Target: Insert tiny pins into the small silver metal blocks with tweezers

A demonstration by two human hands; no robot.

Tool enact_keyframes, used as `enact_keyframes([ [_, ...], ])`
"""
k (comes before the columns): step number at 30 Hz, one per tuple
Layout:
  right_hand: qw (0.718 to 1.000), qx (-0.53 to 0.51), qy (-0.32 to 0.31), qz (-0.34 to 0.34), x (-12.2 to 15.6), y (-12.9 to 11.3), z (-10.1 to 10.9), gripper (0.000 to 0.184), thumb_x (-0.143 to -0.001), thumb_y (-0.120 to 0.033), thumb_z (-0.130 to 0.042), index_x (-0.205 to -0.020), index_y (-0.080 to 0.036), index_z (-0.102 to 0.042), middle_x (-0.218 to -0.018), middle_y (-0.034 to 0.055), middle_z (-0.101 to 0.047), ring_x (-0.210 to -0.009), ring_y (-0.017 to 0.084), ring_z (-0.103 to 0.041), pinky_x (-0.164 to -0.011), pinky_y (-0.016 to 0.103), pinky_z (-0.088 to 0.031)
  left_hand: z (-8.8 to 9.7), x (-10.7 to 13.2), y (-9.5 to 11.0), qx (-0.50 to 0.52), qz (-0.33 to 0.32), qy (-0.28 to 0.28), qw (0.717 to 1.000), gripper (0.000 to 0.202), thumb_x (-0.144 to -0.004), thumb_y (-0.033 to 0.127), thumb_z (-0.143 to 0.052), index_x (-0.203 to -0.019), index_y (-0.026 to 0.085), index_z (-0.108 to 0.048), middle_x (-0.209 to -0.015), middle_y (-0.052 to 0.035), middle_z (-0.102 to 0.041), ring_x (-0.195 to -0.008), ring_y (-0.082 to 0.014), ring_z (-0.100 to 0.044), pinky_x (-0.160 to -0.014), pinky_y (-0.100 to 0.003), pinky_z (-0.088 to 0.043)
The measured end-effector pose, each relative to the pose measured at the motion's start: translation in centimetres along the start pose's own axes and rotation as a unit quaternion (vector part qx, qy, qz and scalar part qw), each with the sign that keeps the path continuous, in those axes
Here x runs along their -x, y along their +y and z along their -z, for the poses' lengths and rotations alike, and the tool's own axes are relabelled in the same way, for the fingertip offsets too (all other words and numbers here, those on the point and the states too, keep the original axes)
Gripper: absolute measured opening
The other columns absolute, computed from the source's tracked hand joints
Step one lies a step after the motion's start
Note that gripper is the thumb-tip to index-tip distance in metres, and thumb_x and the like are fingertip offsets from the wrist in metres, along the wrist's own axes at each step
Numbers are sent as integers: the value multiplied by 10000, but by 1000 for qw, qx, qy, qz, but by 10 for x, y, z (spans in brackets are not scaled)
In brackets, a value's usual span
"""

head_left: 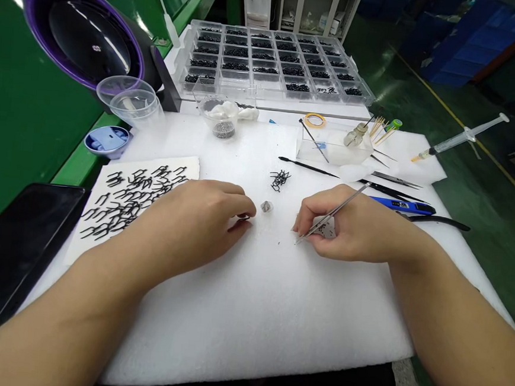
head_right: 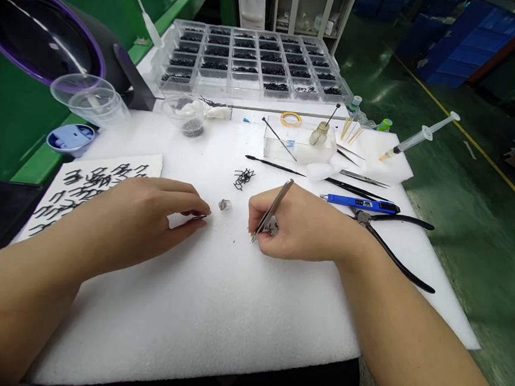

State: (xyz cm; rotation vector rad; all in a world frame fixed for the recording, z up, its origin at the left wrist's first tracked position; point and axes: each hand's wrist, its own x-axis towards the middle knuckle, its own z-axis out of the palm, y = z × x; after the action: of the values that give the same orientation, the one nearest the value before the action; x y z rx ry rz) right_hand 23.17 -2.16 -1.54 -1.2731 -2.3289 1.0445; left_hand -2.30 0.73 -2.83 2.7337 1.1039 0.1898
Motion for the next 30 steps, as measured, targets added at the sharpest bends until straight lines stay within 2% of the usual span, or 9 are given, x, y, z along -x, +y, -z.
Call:
enact_keyframes([
  [6,1000,-5,4,7,0,0,-2,225,-715,-55,-599,-835,-213,-706,-842,-24,-741,-782,152,-672,-678,265,-527,-6,-6,8,15,53,27,998,279,-870,334,-575,-1078,222,-722,-1050,-53,-744,-908,-257,-683,-747,-379,-521],
  [12,1000,-4,2,7,0,1,-1,212,-724,-68,-594,-832,-212,-706,-816,-37,-733,-752,134,-662,-658,252,-520,-14,-16,16,42,75,35,996,325,-920,358,-549,-1154,196,-706,-1080,-69,-711,-874,-245,-677,-725,-379,-508],
  [16,1000,-2,4,12,0,2,-2,215,-725,-62,-594,-839,-206,-706,-817,-29,-735,-756,140,-665,-676,258,-523,-16,-18,17,59,64,40,995,284,-930,343,-539,-1104,221,-728,-1103,-52,-699,-846,-222,-670,-715,-361,-499],
  [21,1000,-3,3,13,0,1,-2,221,-715,-49,-594,-828,-206,-702,-828,-20,-741,-766,149,-670,-671,260,-520,-12,-15,19,70,73,60,993,228,-872,304,-576,-1022,219,-725,-1056,-33,-728,-791,-193,-671,-678,-324,-472],
  [25,1000,-2,3,11,0,1,-1,239,-703,-36,-593,-826,-210,-702,-839,-24,-743,-782,151,-674,-679,260,-524,-8,-14,19,54,89,47,993,214,-832,283,-586,-991,238,-722,-946,-7,-746,-690,-176,-650,-631,-306,-448],
  [30,1000,0,5,12,0,1,-2,234,-706,-40,-597,-823,-214,-700,-843,-25,-745,-786,156,-678,-688,269,-531,-8,-13,20,53,81,44,994,227,-819,255,-565,-985,239,-719,-938,-2,-755,-673,-167,-648,-642,-297,-461],
])
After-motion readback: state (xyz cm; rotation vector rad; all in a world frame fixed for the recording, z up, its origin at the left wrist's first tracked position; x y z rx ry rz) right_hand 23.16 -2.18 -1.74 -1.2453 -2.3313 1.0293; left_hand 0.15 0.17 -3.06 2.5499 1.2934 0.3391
